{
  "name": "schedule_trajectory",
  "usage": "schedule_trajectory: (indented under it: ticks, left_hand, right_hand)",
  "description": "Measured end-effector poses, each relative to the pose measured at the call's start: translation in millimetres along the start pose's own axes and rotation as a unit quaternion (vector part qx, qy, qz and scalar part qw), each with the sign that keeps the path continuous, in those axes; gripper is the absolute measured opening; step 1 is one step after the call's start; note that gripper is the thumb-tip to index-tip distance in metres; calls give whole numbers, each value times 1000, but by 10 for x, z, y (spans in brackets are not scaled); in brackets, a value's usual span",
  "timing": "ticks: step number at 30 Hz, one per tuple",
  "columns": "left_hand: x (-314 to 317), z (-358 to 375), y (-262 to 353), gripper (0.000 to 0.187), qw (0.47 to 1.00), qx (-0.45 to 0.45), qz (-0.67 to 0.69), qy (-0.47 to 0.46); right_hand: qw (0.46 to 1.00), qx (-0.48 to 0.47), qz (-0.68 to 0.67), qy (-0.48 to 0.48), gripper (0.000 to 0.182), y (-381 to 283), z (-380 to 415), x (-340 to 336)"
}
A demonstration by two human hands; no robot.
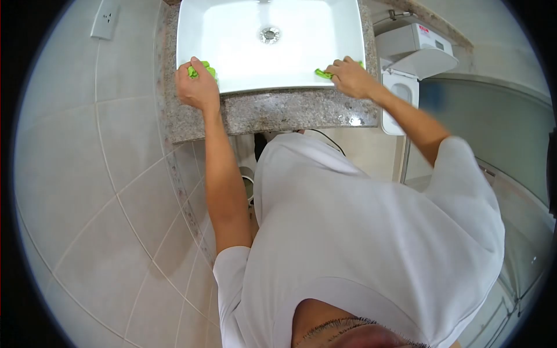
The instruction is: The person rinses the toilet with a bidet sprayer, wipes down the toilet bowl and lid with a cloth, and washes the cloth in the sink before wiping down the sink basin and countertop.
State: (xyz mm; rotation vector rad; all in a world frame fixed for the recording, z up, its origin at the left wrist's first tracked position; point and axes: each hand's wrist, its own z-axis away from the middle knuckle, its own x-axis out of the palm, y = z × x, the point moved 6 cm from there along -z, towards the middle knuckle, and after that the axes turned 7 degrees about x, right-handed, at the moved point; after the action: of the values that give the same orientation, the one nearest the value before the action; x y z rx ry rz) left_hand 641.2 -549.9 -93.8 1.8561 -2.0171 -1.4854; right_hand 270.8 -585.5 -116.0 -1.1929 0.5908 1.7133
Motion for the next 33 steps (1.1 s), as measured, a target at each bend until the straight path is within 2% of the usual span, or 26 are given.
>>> schedule_trajectory:
  ticks: [2,3,4,5,6,8,9,10,12,13,14,15,17,18,20,21,22,23,24,26,27,29,30,32,33]
  left_hand:
    - [13,11,-6,24,1000,-7,-13,-5]
    - [2,-8,14,26,1000,-12,-25,-9]
    - [-7,-17,60,26,1000,-10,-29,-8]
    - [17,6,62,28,989,-103,100,-28]
    - [43,58,106,30,954,-195,224,-47]
    - [-37,198,459,28,943,-217,243,-61]
    - [-61,333,714,29,911,-227,331,-91]
    - [-54,494,986,31,870,-235,416,-122]
    - [82,889,1437,29,875,-83,432,-201]
    - [3,1028,1761,30,934,56,293,-196]
    - [-83,1159,2022,33,953,193,140,-185]
    - [-114,1198,2027,33,955,194,133,-181]
    - [55,1369,1979,37,884,97,306,-340]
    - [34,1354,1957,37,888,95,299,-337]
    - [-51,1265,1777,33,907,55,272,-318]
    - [-62,1310,1550,30,893,-36,311,-323]
    - [-169,1231,1528,30,896,-34,305,-321]
    - [-280,1181,1423,29,831,-217,434,-271]
    - [-333,1200,1306,27,719,-388,540,-204]
    - [-425,1167,1029,30,719,-385,553,-170]
    - [-484,1129,906,32,716,-382,567,-138]
    - [-721,1048,817,35,722,-372,576,-96]
    - [-846,986,754,39,723,-361,586,-59]
    - [-879,1045,547,42,719,-355,595,-56]
    - [-913,1085,497,41,716,-369,591,-36]
  right_hand:
    - [985,35,-169,9,36,-160,-17,-50]
    - [985,33,-171,9,36,-315,-31,-128]
    - [944,35,-328,-17,37,-452,-69,-216]
    - [877,35,-477,-44,38,-572,-100,-285]
    - [875,29,-480,-48,38,-669,-128,-329]
    - [730,55,-681,-3,40,-719,-175,-442]
    - [668,61,-742,8,42,-725,-174,-458]
    - [668,55,-742,3,42,-778,-133,-500]
    - [480,57,-876,-7,43,-834,-23,-557]
    - [499,53,-865,2,44,-809,-3,-497]
    - [499,47,-866,-4,44,-789,53,-451]
    - [497,66,-865,19,44,-700,122,-413]
    - [501,87,-859,58,41,-433,177,-322]
    - [501,84,-860,50,41,-336,178,-336]
    - [565,108,-808,126,38,-29,109,-443]
    - [612,125,-767,146,38,144,-22,-462]
    - [655,139,-724,167,38,312,-247,-496]
    - [702,128,-663,225,39,459,-512,-526]
    - [743,116,-596,282,42,549,-812,-530]
    - [863,213,-320,326,50,602,-1384,-520]
    - [864,208,-323,325,50,573,-1713,-429]
    - [914,231,-151,298,55,378,-2280,-235]
    - [914,225,-153,299,55,208,-2363,-250]
    - [912,147,-163,348,54,-241,-2529,-314]
    - [924,91,-153,337,52,-484,-2668,-305]
